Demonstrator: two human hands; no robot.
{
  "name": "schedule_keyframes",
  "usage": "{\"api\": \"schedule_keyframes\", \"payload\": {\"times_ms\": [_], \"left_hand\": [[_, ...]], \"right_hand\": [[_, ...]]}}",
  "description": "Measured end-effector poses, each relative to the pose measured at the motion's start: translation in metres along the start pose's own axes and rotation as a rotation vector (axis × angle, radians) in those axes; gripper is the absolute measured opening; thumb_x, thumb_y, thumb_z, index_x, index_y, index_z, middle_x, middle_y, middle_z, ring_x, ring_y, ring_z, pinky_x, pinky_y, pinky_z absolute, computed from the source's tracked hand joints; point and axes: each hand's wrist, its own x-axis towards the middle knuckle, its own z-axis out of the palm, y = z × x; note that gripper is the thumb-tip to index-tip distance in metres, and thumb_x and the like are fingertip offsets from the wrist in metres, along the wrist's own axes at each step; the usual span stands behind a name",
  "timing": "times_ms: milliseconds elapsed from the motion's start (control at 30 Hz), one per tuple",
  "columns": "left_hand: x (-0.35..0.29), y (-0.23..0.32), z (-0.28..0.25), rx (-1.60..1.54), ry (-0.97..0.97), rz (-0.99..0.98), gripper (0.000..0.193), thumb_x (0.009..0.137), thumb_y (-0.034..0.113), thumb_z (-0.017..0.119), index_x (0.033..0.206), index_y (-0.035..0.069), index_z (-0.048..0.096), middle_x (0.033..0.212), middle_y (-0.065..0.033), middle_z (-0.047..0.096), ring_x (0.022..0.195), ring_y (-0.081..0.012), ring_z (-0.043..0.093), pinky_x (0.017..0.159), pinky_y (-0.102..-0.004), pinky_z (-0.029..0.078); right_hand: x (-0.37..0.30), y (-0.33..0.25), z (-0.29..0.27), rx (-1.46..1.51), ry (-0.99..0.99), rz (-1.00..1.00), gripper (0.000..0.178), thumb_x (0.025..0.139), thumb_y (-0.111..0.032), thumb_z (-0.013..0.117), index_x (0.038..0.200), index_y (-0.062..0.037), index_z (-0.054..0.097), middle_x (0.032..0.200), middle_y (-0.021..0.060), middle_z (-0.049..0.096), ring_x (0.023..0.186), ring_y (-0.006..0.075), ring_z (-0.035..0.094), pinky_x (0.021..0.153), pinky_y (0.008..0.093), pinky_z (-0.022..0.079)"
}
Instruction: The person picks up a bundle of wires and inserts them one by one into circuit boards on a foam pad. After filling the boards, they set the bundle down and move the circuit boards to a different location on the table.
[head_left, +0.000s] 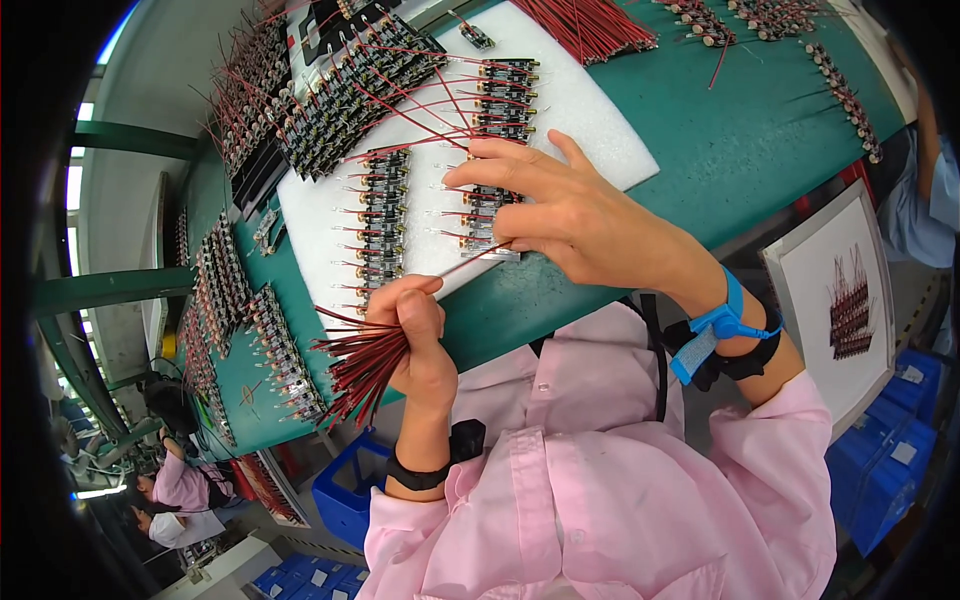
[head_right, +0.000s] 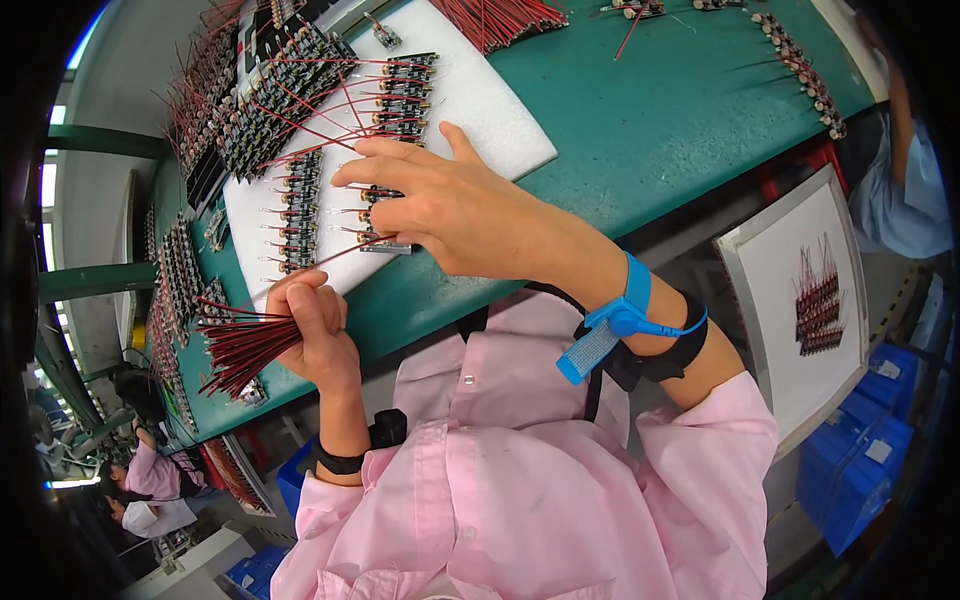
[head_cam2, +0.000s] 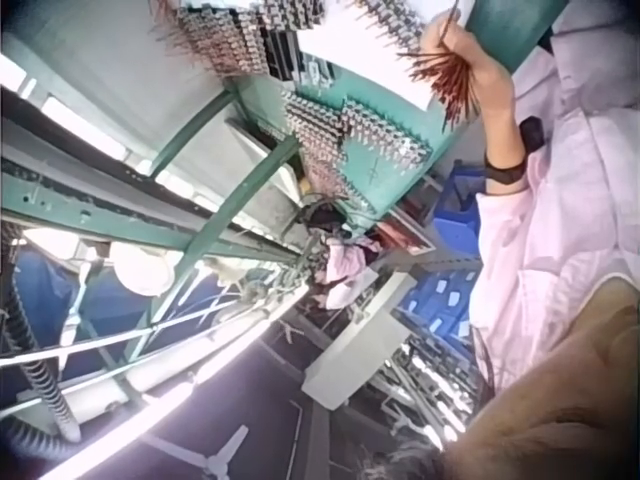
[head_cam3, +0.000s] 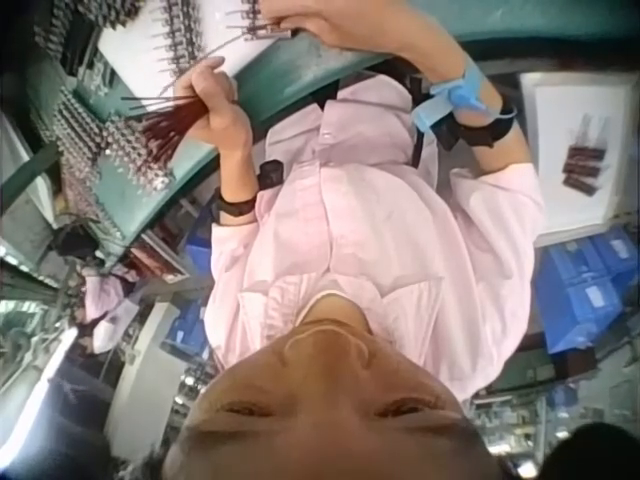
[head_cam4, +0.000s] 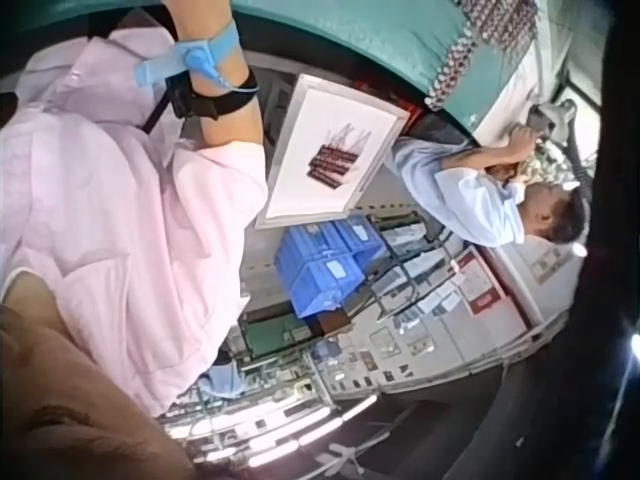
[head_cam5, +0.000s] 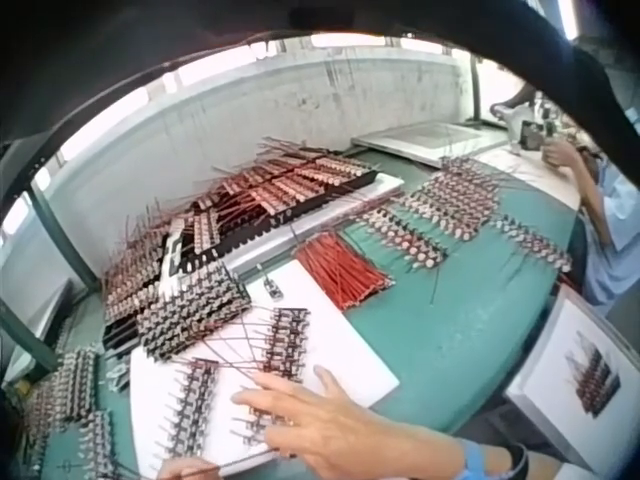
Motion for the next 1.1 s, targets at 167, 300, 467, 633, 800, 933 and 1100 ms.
{"api": "schedule_keyframes", "payload": {"times_ms": [167, 300, 467, 633, 800, 933, 1100], "left_hand": [[-0.001, -0.001, -0.001, -0.007, -0.007, 0.008, 0.021, 0.087, 0.018, 0.045, 0.081, -0.002, 0.049, 0.048, 0.0053, 0.03, 0.04, -0.0023, 0.021, 0.037, -0.0197, 0.016], [-0.002, -0.002, -0.003, 0.012, 0.002, 0.015, 0.02, 0.087, 0.017, 0.045, 0.081, -0.002, 0.048, 0.048, 0.0051, 0.029, 0.04, -0.0024, 0.021, 0.037, -0.0197, 0.017], [0.0, -0.002, -0.003, 0.008, -0.008, 0.009, 0.02, 0.087, 0.017, 0.045, 0.081, -0.002, 0.048, 0.048, 0.0048, 0.03, 0.04, -0.0025, 0.021, 0.037, -0.0199, 0.017], [0.001, 0.002, -0.002, -0.013, -0.006, -0.039, 0.02, 0.087, 0.019, 0.047, 0.08, -0.001, 0.049, 0.049, 0.0049, 0.031, 0.042, -0.0023, 0.023, 0.038, -0.0194, 0.018], [-0.005, -0.004, -0.012, 0.155, -0.003, -0.095, 0.017, 0.086, 0.019, 0.047, 0.083, 0.003, 0.054, 0.062, 0.002, 0.05, 0.057, -0.0061, 0.044, 0.053, -0.018, 0.035], [-0.005, 0.006, -0.008, 0.2, -0.047, -0.085, 0.007, 0.081, 0.007, 0.051, 0.084, 0.003, 0.056, 0.066, -0.0003, 0.055, 0.057, -0.0055, 0.047, 0.052, -0.0186, 0.038], [-0.001, 0.006, -0.007, 0.182, -0.086, -0.015, 0.009, 0.078, 0.001, 0.052, 0.085, 0.003, 0.056, 0.065, -0.0015, 0.055, 0.055, -0.0057, 0.047, 0.05, -0.0193, 0.038]], "right_hand": [[0.001, -0.001, -0.002, -0.004, -0.019, -0.01, 0.011, 0.069, -0.004, 0.057, 0.064, -0.0063, 0.048, 0.12, 0.0021, 0.043, 0.119, 0.0242, 0.033, 0.083, 0.0561, 0.026], [0.001, -0.001, -0.004, -0.004, -0.041, -0.012, 0.011, 0.069, -0.003, 0.057, 0.064, -0.0062, 0.048, 0.121, 0.0017, 0.043, 0.119, 0.0245, 0.033, 0.082, 0.0561, 0.026], [0.002, -0.001, -0.003, -0.01, -0.04, 0.003, 0.01, 0.07, -0.003, 0.056, 0.064, -0.0063, 0.049, 0.12, 0.0016, 0.043, 0.119, 0.0246, 0.032, 0.083, 0.0565, 0.026], [0.004, 0.0, -0.001, -0.004, -0.043, 0.001, 0.009, 0.068, -0.003, 0.056, 0.064, -0.0063, 0.049, 0.121, 0.0022, 0.043, 0.12, 0.0253, 0.031, 0.085, 0.0579, 0.024], [0.006, -0.008, -0.01, -0.044, -0.11, 0.02, 0.008, 0.065, 0.0, 0.055, 0.065, -0.006, 0.05, 0.121, 0.0043, 0.043, 0.121, 0.0274, 0.03, 0.088, 0.0594, 0.02], [0.007, -0.016, -0.014, -0.027, -0.152, 0.041, 0.009, 0.063, 0.002, 0.055, 0.066, -0.0056, 0.05, 0.121, 0.0061, 0.043, 0.121, 0.0295, 0.03, 0.091, 0.0584, 0.018], [0.011, -0.016, -0.017, -0.056, -0.149, 0.063, 0.009, 0.063, 0.001, 0.056, 0.066, -0.0045, 0.05, 0.119, 0.008, 0.043, 0.119, 0.0306, 0.031, 0.093, 0.0541, 0.019]]}}
